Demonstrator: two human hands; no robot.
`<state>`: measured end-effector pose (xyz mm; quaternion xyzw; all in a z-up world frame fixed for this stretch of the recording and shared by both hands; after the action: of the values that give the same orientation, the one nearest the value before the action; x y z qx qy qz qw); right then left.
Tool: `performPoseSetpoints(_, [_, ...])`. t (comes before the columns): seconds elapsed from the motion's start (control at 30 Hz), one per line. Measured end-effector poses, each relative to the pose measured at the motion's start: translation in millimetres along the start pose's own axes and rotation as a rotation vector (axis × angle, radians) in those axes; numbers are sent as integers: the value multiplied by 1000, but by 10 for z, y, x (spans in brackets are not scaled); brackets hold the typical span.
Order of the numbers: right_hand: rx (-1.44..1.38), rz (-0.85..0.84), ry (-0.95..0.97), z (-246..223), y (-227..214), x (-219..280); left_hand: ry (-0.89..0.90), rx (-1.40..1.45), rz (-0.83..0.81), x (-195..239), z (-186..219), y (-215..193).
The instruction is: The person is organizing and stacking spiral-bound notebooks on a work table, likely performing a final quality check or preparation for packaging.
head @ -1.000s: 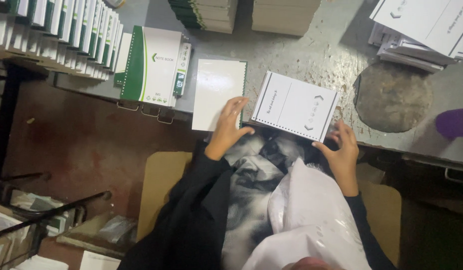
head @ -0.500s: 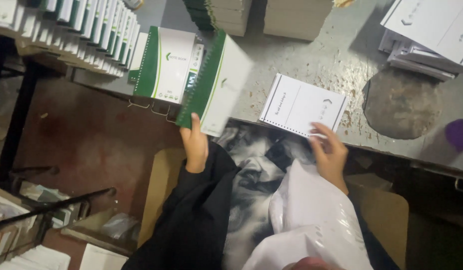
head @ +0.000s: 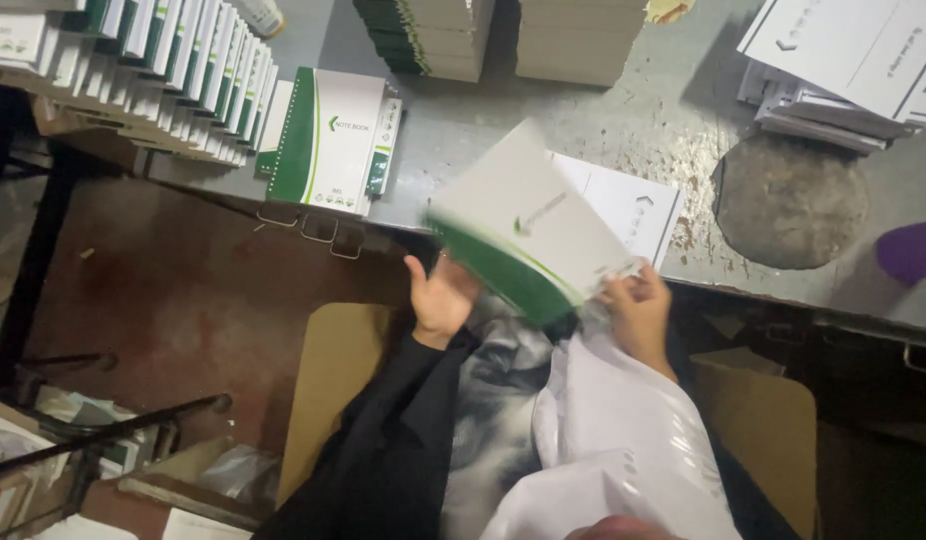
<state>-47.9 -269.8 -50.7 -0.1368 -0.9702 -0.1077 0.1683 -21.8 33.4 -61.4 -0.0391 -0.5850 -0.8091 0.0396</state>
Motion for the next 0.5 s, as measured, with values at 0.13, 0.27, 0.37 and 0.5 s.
performPoseSetpoints(0.13, [70,101,-32,-169,-286,20,49,-541,-4,-3,81,-29])
performPoseSetpoints(0.27, [160,243,-65,-244,-361,89,-65,-1005,-249,8,145,305])
performPoseSetpoints(0.37, [155,268,-28,-273,-333,168,-98,-1278,-260,-2,111,374])
performPoseSetpoints(0.5, [114,241,35,96,-515,-6,26,-1271,-124,-204,25,379])
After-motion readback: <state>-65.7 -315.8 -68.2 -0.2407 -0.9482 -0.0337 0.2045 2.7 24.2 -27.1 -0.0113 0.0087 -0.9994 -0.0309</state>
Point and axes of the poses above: each hand's wrist, its own x-axis away from the middle knuckle, its own y-axis out of the palm, z = x × y, the point moved 5 cm from there along -x, towards the middle knuckle, and after that the axes turned 12 degrees about y, right-handed, at the moved point
